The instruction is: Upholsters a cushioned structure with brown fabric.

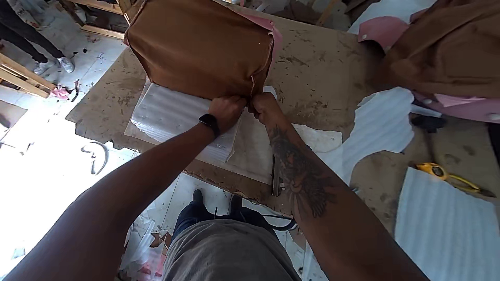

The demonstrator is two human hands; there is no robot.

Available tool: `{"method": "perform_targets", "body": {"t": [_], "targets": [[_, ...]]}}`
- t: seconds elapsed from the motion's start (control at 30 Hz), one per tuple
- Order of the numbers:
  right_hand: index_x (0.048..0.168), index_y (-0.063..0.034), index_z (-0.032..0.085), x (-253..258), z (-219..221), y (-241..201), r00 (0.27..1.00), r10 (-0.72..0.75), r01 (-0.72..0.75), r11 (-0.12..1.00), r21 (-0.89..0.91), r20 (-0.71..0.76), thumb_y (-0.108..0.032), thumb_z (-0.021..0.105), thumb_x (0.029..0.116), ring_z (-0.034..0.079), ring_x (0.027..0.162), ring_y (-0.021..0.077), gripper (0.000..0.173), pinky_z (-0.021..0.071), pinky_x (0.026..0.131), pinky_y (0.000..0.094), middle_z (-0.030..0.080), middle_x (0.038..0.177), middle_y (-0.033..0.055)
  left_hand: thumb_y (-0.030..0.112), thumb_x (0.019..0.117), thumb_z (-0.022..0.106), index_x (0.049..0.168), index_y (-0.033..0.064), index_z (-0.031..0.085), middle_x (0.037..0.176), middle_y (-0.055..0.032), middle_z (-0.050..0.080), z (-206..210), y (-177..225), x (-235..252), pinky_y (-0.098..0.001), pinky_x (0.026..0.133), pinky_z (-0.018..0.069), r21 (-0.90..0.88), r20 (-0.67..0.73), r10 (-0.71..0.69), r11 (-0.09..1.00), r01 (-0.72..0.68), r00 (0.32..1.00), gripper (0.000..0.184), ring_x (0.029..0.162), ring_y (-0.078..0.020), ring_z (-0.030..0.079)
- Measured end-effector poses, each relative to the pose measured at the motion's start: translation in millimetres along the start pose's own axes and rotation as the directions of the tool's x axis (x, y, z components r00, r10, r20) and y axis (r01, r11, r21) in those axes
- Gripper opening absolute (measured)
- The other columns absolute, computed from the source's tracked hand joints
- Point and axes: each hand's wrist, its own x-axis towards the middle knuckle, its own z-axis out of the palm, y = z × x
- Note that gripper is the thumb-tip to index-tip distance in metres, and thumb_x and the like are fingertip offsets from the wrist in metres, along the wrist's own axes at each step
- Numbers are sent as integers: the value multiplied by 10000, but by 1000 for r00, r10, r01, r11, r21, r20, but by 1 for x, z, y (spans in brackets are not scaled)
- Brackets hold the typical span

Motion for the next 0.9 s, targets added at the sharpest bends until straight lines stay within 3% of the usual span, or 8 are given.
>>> {"method": "perform_targets", "body": {"t": [0.13, 0.27, 0.33, 0.4, 0.53, 0.73, 0.8, 0.9], "targets": [[1021, -84, 605, 3, 8, 11, 998, 53, -55, 997, 63, 26, -210, 582, 971, 488, 490, 120, 138, 375, 427, 270, 594, 708, 49, 218, 1050, 495, 1119, 126, 699, 1093, -82, 724, 0, 0, 2, -517, 744, 595, -51, 52, -21, 998, 24, 998, 234, 963, -299, 723], [1059, -65, 594, 6, 13, 13, 997, 73, -74, 993, 96, 12, -144, 597, 947, 518, 494, 121, 137, 420, 428, 264, 601, 715, 59, 198, 1065, 468, 1147, 141, 699, 1148, -70, 717, 2, -2, -1, -509, 739, 600, -56, 73, -64, 996, 68, 995, 252, 977, -288, 722], [1090, -65, 601, 6, 12, 11, 996, 94, -93, 991, 95, 2, -151, 606, 943, 529, 489, 125, 171, 437, 432, 267, 609, 711, 64, 235, 1079, 452, 1153, 160, 706, 1175, -45, 709, 5, -2, -5, -488, 815, 597, -31, 54, -82, 996, 84, 995, 275, 1039, -258, 709], [1058, -56, 595, 5, 7, 8, 995, 99, -99, 990, 104, 4, -103, 606, 910, 530, 482, 125, 156, 437, 427, 263, 605, 691, 66, 250, 1067, 460, 1193, 197, 717, 1212, -18, 698, 9, 0, -11, -468, 984, 533, -6, 1, -90, 996, 90, 996, 292, 1162, -227, 654], [1047, -44, 592, -1, 7, 11, 991, 131, -135, 970, 204, 29, -60, 584, 899, 585, 532, 144, 149, 500, 467, 275, 629, 739, 86, 265, 1040, 470, 1343, 298, 667, 1314, -13, 618, 13, -1, -33, -470, 1023, 456, 31, -60, -99, 994, 101, 993, 363, 1259, -242, 543], [1237, -90, 601, -16, -10, 49, 954, -196, 62, 870, 489, 228, -219, 709, 960, 696, 812, 183, 324, 576, 623, 312, 702, 1056, 94, 234, 1021, 486, 1459, 282, 576, 1431, -1, 583, 11, 1, -40, -459, 1103, 417, 48, -136, -121, 991, 128, 983, 450, 1364, -239, 492], [1172, -102, 637, -18, -9, 59, 940, -274, 151, 869, 471, 205, -276, 747, 945, 674, 807, 155, 306, 545, 605, 286, 702, 1045, 67, 183, 1004, 505, 1444, 243, 600, 1446, 7, 602, 14, 1, -46, -437, 1164, 390, -3, -175, -102, 995, 103, 979, 454, 1407, -223, 484], [1059, -110, 667, -14, -2, 61, 954, -261, 163, 863, 479, 146, -288, 767, 929, 649, 805, 139, 242, 513, 605, 284, 701, 1009, 37, 163, 994, 513, 1353, 205, 666, 1400, 16, 644, 15, 1, -49, -391, 1134, 436, -52, -225, -94, 995, 84, 970, 393, 1373, -196, 528]]}}
